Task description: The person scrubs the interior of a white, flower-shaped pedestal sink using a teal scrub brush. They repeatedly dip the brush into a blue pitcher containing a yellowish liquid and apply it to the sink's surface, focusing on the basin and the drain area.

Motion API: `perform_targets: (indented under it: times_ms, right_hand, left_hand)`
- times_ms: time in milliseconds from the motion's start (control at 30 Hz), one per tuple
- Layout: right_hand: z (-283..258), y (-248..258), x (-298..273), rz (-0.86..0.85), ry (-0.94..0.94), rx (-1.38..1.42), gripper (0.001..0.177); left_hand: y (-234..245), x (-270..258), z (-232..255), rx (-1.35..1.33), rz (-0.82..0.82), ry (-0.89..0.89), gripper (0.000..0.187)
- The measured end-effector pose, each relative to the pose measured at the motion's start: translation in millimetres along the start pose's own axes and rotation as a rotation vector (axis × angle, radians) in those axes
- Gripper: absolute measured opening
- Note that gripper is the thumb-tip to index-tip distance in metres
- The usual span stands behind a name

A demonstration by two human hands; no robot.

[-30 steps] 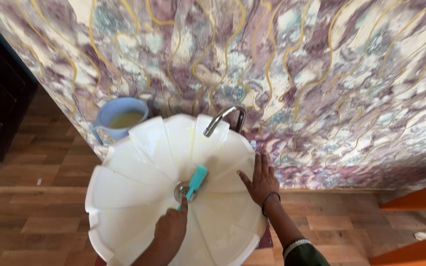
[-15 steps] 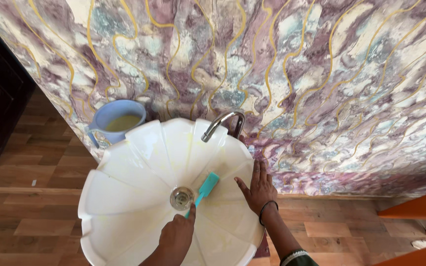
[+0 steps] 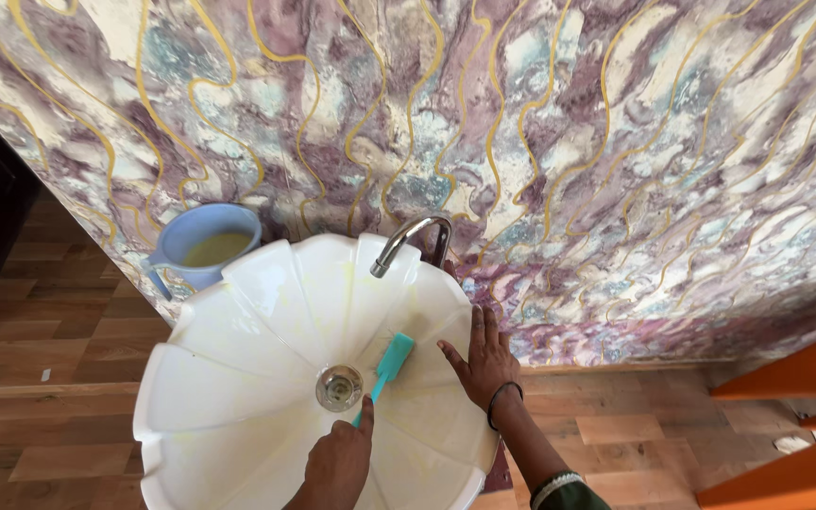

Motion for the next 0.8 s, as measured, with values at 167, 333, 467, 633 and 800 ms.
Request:
perform_targets:
  times_ms: [167,333,467,633,800]
  right_hand:
    - [-5.8,2.7,-2.7,0.011,0.029,0.002,0.099]
    - [-4.7,4.4,-5.1,-0.018,-0.009,0.007,0.099]
    - [-1.6,0.2,-1.8,0.056,0.065,0.021,0.099]
    - [6.9,-4.9,0.3,0.045,0.067,0.028,0.092]
    - [4.4,-1.4,-0.8,0.067,0.06,0.058,0.081]
  left_hand:
    - [29.1,49.5,5.8,0.09,0.155,0.035,0.082]
    - [42.3,55.2,14.9,-0.003,0.098,0.049,0.08]
    - [14.3,-13.5,2.0,-0.044,-0.007,-0.041,0.073]
    - [19.6,-2.7,8.9,-0.061,0.088,-0.022,0.075]
    - [49.6,64.4,25.1,0.001,0.187,0.091,0.079]
Point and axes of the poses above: each hand's wrist, its own x-axis towards the middle knuckle, its own y-axis out of the back of the hand, z = x × y, the point moved 2 cm from there along x, towards the middle knuckle, and after that the axes turned 8 degrees about x, right-handed, at the moved point
